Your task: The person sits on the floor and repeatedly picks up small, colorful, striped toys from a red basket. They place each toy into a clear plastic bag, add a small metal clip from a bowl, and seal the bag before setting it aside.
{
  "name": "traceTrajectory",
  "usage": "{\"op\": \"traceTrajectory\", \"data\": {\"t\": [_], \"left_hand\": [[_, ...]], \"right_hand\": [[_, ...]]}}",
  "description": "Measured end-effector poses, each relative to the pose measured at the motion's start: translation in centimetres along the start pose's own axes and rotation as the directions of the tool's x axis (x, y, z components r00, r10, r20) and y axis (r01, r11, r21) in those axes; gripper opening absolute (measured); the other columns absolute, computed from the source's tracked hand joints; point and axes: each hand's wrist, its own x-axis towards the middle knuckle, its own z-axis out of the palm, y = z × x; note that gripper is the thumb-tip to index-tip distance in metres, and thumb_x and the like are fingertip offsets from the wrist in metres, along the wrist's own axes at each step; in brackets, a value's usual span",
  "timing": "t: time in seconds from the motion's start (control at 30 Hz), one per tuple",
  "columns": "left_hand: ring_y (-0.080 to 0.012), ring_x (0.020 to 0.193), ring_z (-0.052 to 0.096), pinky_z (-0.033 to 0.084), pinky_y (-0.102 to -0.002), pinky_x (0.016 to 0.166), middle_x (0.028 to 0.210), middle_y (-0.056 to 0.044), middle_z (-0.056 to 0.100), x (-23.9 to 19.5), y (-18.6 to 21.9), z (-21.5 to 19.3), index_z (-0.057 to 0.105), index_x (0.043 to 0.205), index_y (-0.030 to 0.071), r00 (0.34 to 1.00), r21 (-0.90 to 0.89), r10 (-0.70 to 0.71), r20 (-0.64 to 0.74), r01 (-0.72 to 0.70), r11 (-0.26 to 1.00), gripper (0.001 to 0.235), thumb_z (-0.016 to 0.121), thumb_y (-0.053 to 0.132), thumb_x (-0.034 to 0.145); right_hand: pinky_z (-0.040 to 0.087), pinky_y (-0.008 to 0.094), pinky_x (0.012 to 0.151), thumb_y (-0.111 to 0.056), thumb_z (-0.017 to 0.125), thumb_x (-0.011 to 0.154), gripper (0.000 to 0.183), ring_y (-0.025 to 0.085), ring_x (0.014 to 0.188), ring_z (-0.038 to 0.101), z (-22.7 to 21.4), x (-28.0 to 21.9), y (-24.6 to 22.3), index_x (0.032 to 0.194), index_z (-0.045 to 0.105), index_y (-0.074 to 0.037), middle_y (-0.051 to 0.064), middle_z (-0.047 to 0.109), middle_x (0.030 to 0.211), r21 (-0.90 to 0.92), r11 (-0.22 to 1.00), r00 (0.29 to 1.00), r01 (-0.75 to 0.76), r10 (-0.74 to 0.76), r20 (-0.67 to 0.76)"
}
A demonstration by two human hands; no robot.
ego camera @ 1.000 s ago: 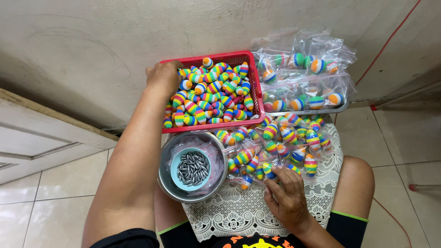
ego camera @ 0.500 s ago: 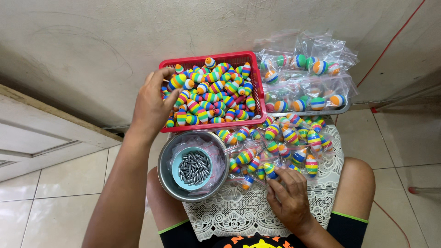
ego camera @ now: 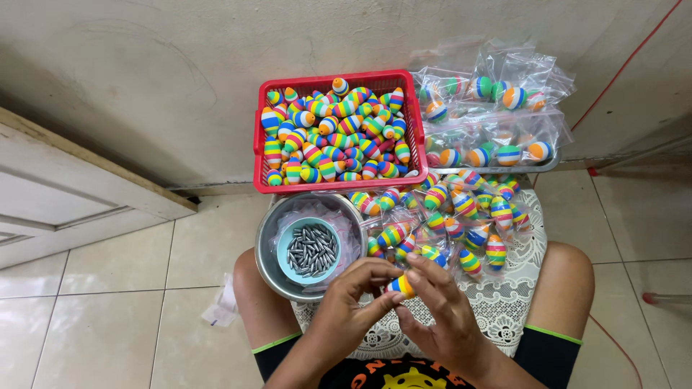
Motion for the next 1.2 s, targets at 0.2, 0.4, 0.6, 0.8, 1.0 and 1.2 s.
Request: {"op": "traceTrajectory", "data": {"t": [0.2,0.4,0.6,0.8,1.0,1.2], "left_hand": [[-0.0112,0.104,0.064,0.053,-0.028,0.097,0.108,-0.005,0.066,-2.8,-4.5,3.8,0.062,0.112,0.005,0.984,-0.668,-0.172,0.049,0.16,0.727,0.017,0.07,0.002,0.097],[-0.0132,0.104,0.07,0.056,-0.027,0.093,0.107,-0.006,0.076,-2.8,-1.4,3.6,0.072,0.111,0.004,0.975,-0.46,-0.204,0.084,0.22,0.86,0.017,0.064,0.015,0.101],[-0.0197,0.1,0.074,0.062,-0.033,0.091,0.105,-0.008,0.078,-1.1,-0.1,-1.9,0.074,0.108,0.011,0.964,0.422,0.192,-0.186,-0.098,0.901,0.018,0.068,0.023,0.095],[-0.031,0.112,0.062,0.043,-0.052,0.083,0.12,-0.005,0.069,2.3,-4.3,-4.4,0.078,0.093,0.016,0.983,0.873,0.165,-0.08,-0.011,0.487,0.008,0.081,0.018,0.086],[-0.0344,0.119,0.053,0.041,-0.054,0.088,0.127,-0.007,0.063,4.7,-5.9,-4.7,0.081,0.106,0.02,0.999,0.96,-0.031,0.009,0.0,0.28,0.026,0.083,0.027,0.081],[-0.0329,0.115,0.055,0.041,-0.052,0.081,0.12,-0.003,0.067,4.7,-7.3,-4.0,0.084,0.089,0.018,0.994,0.968,0.105,-0.044,0.016,0.251,0.021,0.066,0.03,0.091]], "right_hand": [[0.048,0.048,0.119,-0.019,0.052,0.106,0.042,0.036,0.142,0.052,0.0,-1.4,-1.2,0.146,0.049,-0.007,0.021,0.047,0.151,0.216,0.958,0.98,-0.189,0.171,0.102],[0.052,0.044,0.112,-0.01,0.055,0.1,0.037,0.03,0.136,0.057,-0.4,-1.4,-1.4,0.137,0.057,-0.013,0.015,0.052,0.144,0.197,0.895,0.916,-0.4,0.399,0.048],[0.052,0.031,0.085,-0.007,0.06,0.092,0.028,0.016,0.097,0.065,-1.1,-3.1,0.6,0.116,0.072,-0.013,0.003,0.067,0.107,0.26,0.595,0.644,-0.76,0.742,0.184],[0.051,0.029,0.055,-0.026,0.064,0.096,0.023,0.012,0.062,0.061,0.4,-5.2,0.5,0.114,0.072,-0.014,0.002,0.07,0.081,0.241,0.469,0.527,-0.849,0.77,0.358],[0.052,0.03,0.075,-0.023,0.062,0.096,0.016,0.015,0.085,0.069,1.1,-5.5,0.8,0.102,0.073,-0.013,0.002,0.072,0.092,0.212,0.686,0.713,-0.696,0.624,0.32],[0.051,0.031,0.075,-0.021,0.06,0.097,0.015,0.017,0.084,0.066,1.7,-6.1,1.3,0.098,0.072,-0.012,0.002,0.07,0.088,0.219,0.766,0.792,-0.605,0.547,0.273]]}}
